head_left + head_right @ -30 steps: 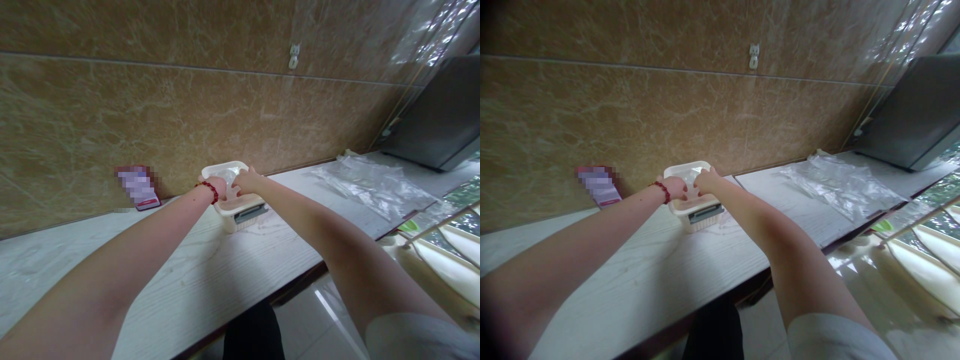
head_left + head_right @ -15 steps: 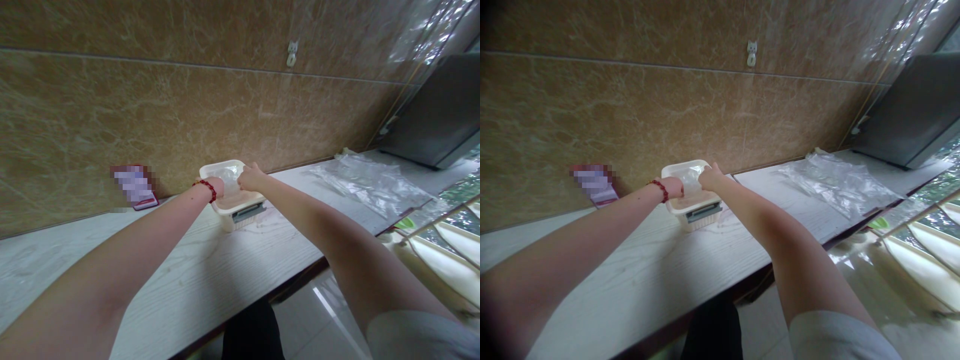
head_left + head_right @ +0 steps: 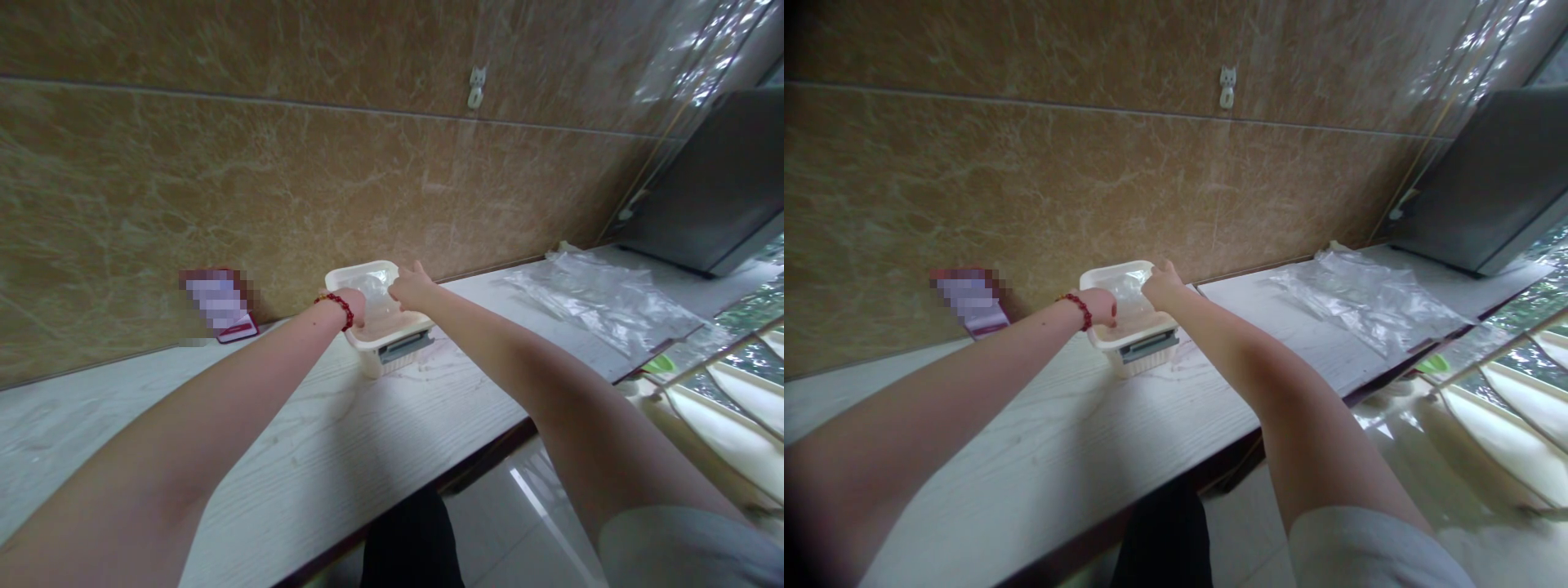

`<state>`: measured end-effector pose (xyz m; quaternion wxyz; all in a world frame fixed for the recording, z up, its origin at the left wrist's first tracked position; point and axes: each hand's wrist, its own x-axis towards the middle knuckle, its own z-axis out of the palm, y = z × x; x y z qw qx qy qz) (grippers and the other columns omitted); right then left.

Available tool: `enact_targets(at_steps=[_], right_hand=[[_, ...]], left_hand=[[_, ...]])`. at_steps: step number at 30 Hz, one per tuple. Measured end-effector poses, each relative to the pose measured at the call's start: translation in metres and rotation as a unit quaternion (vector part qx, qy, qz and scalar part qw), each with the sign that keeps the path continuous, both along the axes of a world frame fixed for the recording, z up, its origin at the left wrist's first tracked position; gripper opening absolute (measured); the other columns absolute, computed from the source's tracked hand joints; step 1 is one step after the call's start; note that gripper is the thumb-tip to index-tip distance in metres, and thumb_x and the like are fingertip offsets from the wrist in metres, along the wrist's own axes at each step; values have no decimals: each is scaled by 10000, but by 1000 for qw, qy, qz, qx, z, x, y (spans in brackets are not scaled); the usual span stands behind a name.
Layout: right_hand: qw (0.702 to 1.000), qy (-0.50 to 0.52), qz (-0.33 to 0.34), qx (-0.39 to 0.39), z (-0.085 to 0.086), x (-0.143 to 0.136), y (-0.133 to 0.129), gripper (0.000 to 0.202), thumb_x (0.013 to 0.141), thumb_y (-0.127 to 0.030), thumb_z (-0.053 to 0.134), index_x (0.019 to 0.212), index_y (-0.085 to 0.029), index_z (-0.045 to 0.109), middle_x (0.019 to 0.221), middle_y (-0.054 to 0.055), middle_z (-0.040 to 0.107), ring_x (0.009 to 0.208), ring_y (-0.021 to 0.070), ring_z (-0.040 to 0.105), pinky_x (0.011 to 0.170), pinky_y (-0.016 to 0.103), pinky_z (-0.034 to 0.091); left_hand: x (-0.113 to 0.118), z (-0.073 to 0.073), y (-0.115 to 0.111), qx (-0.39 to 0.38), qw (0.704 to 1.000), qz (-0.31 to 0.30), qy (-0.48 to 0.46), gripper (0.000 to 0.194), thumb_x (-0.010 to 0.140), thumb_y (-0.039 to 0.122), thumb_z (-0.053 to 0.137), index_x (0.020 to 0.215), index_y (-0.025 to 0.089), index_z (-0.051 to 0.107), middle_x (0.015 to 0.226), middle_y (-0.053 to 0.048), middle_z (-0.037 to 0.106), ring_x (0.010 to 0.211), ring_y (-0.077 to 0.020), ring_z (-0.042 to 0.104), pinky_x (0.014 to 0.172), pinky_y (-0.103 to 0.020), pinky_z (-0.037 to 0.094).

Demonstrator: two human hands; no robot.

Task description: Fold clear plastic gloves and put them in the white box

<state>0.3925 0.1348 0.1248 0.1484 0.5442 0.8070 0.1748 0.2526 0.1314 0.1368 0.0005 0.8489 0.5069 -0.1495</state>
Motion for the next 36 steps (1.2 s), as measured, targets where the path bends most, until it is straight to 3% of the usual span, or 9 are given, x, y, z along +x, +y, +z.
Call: enact_targets(at_steps=[3,9,14,24,30,36], right_hand=[[1000,6,0,-1,3,3,-3,220,671,-294,619,880,-230,645,1043,66,582,1085,285,336,859,502,230],[999,24,8,25,10,19,-9,188,707,-325,551,844,-254,659,1214,18,470,1123,317,257,868,544,204],[995,52,21,80,12,29,-8,206,724,-273,504,857,-229,655,1170,50,502,1080,314,290,851,524,212],[992,67,37,104,15,27,-10,178,738,-297,518,855,-253,644,1117,44,521,1049,288,319,839,490,221],[994,50,76,64,12,14,-17,215,757,-370,507,907,-269,624,1104,44,525,1056,276,322,837,446,241],[997,31,39,54,8,12,-16,179,721,-333,556,863,-260,638,1067,50,531,1057,282,325,837,462,248]], left_hand=[[1,3,-3,12,999,17,43,334,635,341,579,919,176,641,1005,-104,611,916,-272,536,771,-402,416],[-4,-2,4,53,998,13,16,308,708,329,454,905,185,643,999,-84,613,913,-236,538,731,-332,437],[-7,-3,6,64,998,23,-7,311,717,314,430,931,214,633,1036,-66,599,930,-232,529,752,-350,425],[-11,-5,8,86,996,3,-29,306,698,339,445,921,231,625,1011,-45,609,921,-216,529,760,-326,410],[-6,-5,6,87,995,-16,-48,349,666,394,491,970,275,614,1023,-27,604,958,-235,515,830,-364,366],[-5,-10,7,67,997,-16,-40,319,641,405,531,909,272,641,983,-28,618,941,-237,519,848,-383,355]])
